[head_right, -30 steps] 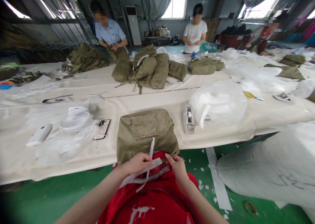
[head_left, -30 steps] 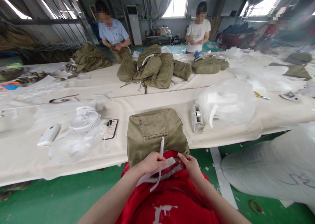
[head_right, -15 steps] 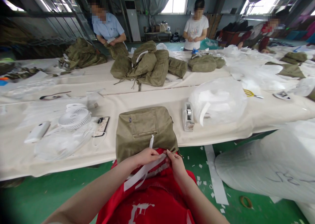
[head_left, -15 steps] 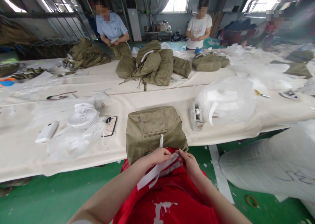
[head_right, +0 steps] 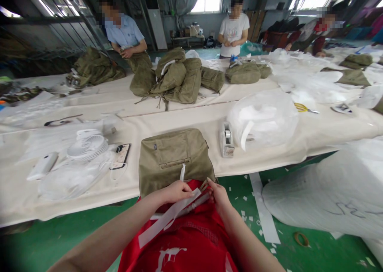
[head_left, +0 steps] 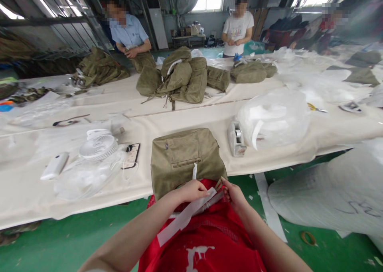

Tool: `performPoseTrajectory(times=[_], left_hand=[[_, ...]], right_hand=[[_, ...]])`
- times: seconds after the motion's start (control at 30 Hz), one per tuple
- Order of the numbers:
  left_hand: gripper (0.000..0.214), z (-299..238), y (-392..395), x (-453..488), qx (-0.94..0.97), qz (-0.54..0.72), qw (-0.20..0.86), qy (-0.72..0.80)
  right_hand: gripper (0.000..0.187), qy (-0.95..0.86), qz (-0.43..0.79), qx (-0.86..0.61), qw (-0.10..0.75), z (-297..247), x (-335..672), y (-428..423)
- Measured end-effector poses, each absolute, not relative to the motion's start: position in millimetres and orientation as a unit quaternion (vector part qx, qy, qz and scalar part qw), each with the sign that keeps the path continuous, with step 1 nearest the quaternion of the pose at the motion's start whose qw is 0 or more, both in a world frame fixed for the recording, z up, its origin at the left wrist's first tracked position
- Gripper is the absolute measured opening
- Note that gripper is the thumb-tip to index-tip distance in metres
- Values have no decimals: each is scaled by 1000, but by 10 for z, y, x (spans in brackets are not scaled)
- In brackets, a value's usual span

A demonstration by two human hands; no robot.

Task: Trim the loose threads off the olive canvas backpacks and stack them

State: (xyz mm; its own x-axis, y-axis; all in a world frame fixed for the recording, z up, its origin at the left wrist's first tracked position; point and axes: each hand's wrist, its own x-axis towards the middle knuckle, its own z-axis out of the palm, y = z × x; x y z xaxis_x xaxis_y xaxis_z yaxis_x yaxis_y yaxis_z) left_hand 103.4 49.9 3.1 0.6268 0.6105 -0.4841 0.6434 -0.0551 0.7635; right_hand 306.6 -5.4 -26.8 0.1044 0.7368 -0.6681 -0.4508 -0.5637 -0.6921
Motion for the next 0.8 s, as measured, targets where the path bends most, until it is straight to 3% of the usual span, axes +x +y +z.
performPoseTrajectory(times=[0.27, 0.43, 0.53, 0.67, 0.8], left_hand=[[60, 67, 504, 1078, 697, -66, 542, 464], [59, -67, 532, 1108, 704, -77, 534, 462], [57, -95, 577, 1181, 710, -89, 527, 458], [49, -15, 643, 1264, 729, -149, 516, 425], [35, 66, 655, 1255, 734, -230, 497, 401]], right_hand=[[36, -290, 619, -629, 370, -450, 3082, -91], [31, -352, 402, -717, 448, -450, 3352, -104], [29, -370, 335, -755, 426, -513, 3492, -41], [39, -391, 424, -733, 361, -680, 3536, 67], [32, -359, 565, -652, 356, -849, 3470, 129]])
